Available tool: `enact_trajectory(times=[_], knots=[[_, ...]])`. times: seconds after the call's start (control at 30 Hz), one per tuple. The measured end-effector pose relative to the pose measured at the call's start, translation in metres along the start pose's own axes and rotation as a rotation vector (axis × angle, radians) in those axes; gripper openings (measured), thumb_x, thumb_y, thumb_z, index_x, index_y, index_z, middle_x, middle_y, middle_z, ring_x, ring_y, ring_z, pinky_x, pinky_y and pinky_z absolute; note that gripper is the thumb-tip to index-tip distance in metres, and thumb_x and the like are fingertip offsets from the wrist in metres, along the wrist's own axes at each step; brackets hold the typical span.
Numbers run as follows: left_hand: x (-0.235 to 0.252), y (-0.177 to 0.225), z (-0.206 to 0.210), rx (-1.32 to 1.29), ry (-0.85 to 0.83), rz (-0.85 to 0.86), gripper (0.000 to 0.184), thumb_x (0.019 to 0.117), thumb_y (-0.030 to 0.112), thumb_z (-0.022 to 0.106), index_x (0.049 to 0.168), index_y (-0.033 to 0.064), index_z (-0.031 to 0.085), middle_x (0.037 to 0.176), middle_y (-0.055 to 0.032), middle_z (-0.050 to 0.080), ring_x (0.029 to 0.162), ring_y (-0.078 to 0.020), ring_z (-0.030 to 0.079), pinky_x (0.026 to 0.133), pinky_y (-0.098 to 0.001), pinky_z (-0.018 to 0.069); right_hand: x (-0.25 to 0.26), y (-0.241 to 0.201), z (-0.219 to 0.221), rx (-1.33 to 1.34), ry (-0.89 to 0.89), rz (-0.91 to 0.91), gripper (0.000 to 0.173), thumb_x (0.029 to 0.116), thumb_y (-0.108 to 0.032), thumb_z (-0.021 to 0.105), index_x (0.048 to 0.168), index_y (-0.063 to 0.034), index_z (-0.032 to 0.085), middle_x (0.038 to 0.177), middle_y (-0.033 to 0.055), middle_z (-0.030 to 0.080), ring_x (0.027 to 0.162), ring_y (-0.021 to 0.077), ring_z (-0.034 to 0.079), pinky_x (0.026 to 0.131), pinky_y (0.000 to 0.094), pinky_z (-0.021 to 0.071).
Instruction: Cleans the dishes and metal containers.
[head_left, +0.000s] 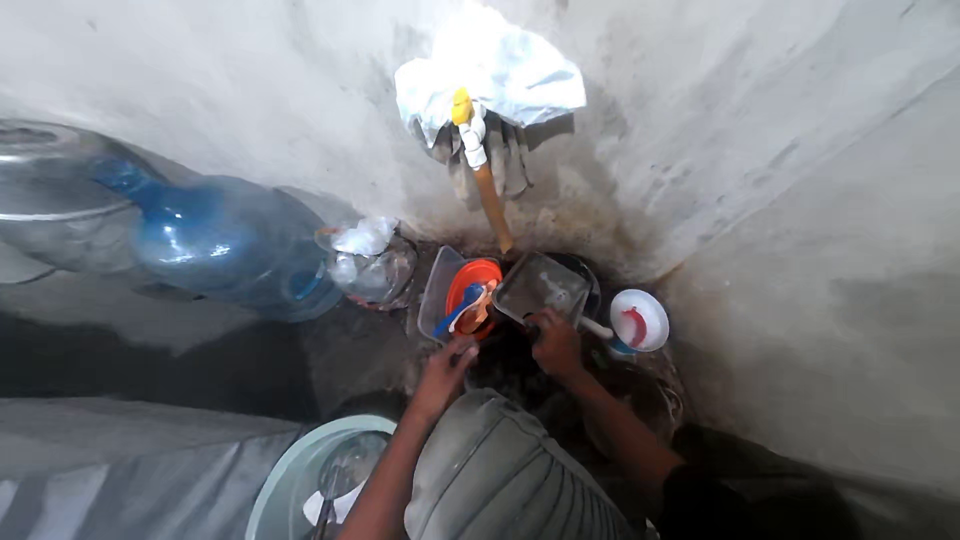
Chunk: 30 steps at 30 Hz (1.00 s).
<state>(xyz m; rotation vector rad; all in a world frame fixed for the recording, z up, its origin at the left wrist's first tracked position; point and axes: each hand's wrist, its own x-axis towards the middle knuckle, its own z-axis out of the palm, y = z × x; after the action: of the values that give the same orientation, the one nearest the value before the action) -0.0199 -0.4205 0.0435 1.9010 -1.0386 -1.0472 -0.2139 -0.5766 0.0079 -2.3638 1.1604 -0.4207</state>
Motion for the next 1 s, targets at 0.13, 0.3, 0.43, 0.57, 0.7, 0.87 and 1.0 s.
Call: enact_trajectory(times=[0.13, 0.3, 0.43, 0.57, 0.7, 0.87, 1.0], knots=[[0.025, 0.02, 0.018, -0.23, -0.03, -0.107, 0.047, 0.1094, 0.034, 0.049, 0.145, 0.0044, 0.052, 0.124, -0.0134, 0.07, 0.105, -0.0229, 0.073, 0.09, -0.0417, 0.0621, 0.001, -0.011, -0.003, 0.044, 0.014, 0.043, 0.038, 0.0857, -0.007, 0.065, 0.121, -0.016, 0.073, 0.126, 0.0095, 0.067, 0.108, 0.0307, 0.068, 0.085, 0.0541, 0.0589], [0.045, 0.059, 0.034, -0.402, -0.072, -0.233, 0.057, 0.1075, 0.047, 0.048, 0.145, 0.0042, 0.048, 0.125, -0.0171, 0.067, 0.106, -0.0259, 0.072, 0.09, -0.0435, 0.0618, -0.005, -0.029, 0.004, 0.166, 0.153, -0.019, 0.036, 0.0841, -0.002, 0.064, 0.116, -0.0133, 0.076, 0.118, 0.0105, 0.071, 0.101, 0.0293, 0.071, 0.082, 0.0522, 0.0603], [0.054, 0.07, 0.039, -0.223, 0.106, -0.18, 0.065, 0.1042, 0.044, 0.058, 0.15, 0.0022, 0.037, 0.129, -0.0205, 0.062, 0.113, -0.0261, 0.065, 0.098, -0.0459, 0.054, -0.01, -0.038, 0.0, 0.344, 0.09, -0.12, 0.045, 0.083, 0.0, 0.067, 0.127, -0.008, 0.073, 0.129, 0.0148, 0.068, 0.116, 0.0298, 0.067, 0.099, 0.0481, 0.0561], [0.053, 0.071, 0.037, -0.064, 0.186, -0.162, 0.065, 0.1085, 0.037, 0.05, 0.158, 0.0061, 0.022, 0.123, -0.021, 0.065, 0.104, -0.0275, 0.069, 0.091, -0.0473, 0.0569, -0.008, -0.023, -0.011, 0.58, -0.157, -0.077, 0.048, 0.0931, -0.014, 0.066, 0.141, -0.0093, 0.06, 0.134, 0.0108, 0.067, 0.121, 0.0203, 0.065, 0.106, 0.0409, 0.0527], [0.046, 0.069, 0.039, 0.137, 0.293, -0.057, 0.061, 0.1084, 0.028, 0.047, 0.158, 0.0036, 0.023, 0.11, -0.0223, 0.068, 0.097, -0.0316, 0.07, 0.088, -0.0509, 0.0567, -0.002, -0.004, -0.011, 0.43, -0.228, -0.118, 0.034, 0.098, -0.012, 0.059, 0.131, -0.0091, 0.066, 0.14, 0.0063, 0.063, 0.126, 0.0194, 0.063, 0.108, 0.0404, 0.0511], [0.029, 0.093, 0.033, 0.294, 0.363, -0.147, 0.059, 0.1085, 0.023, 0.045, 0.158, -0.0001, 0.022, 0.112, -0.0251, 0.068, 0.102, -0.0368, 0.07, 0.092, -0.0533, 0.0554, 0.025, 0.025, -0.015, 0.073, -0.222, -0.148, 0.03, 0.1013, -0.033, 0.058, 0.123, -0.0196, 0.075, 0.14, 0.0072, 0.063, 0.134, 0.0317, 0.053, 0.113, 0.0574, 0.0376], [0.018, 0.103, 0.031, 0.239, 0.393, -0.201, 0.063, 0.11, 0.021, 0.042, 0.162, -0.0001, 0.014, 0.111, -0.0272, 0.067, 0.1, -0.0372, 0.069, 0.092, -0.0514, 0.0548, 0.055, 0.031, -0.035, -0.024, -0.168, 0.064, 0.029, 0.1031, -0.019, 0.056, 0.125, -0.0091, 0.073, 0.138, 0.0117, 0.064, 0.129, 0.0331, 0.059, 0.109, 0.0526, 0.0474]])
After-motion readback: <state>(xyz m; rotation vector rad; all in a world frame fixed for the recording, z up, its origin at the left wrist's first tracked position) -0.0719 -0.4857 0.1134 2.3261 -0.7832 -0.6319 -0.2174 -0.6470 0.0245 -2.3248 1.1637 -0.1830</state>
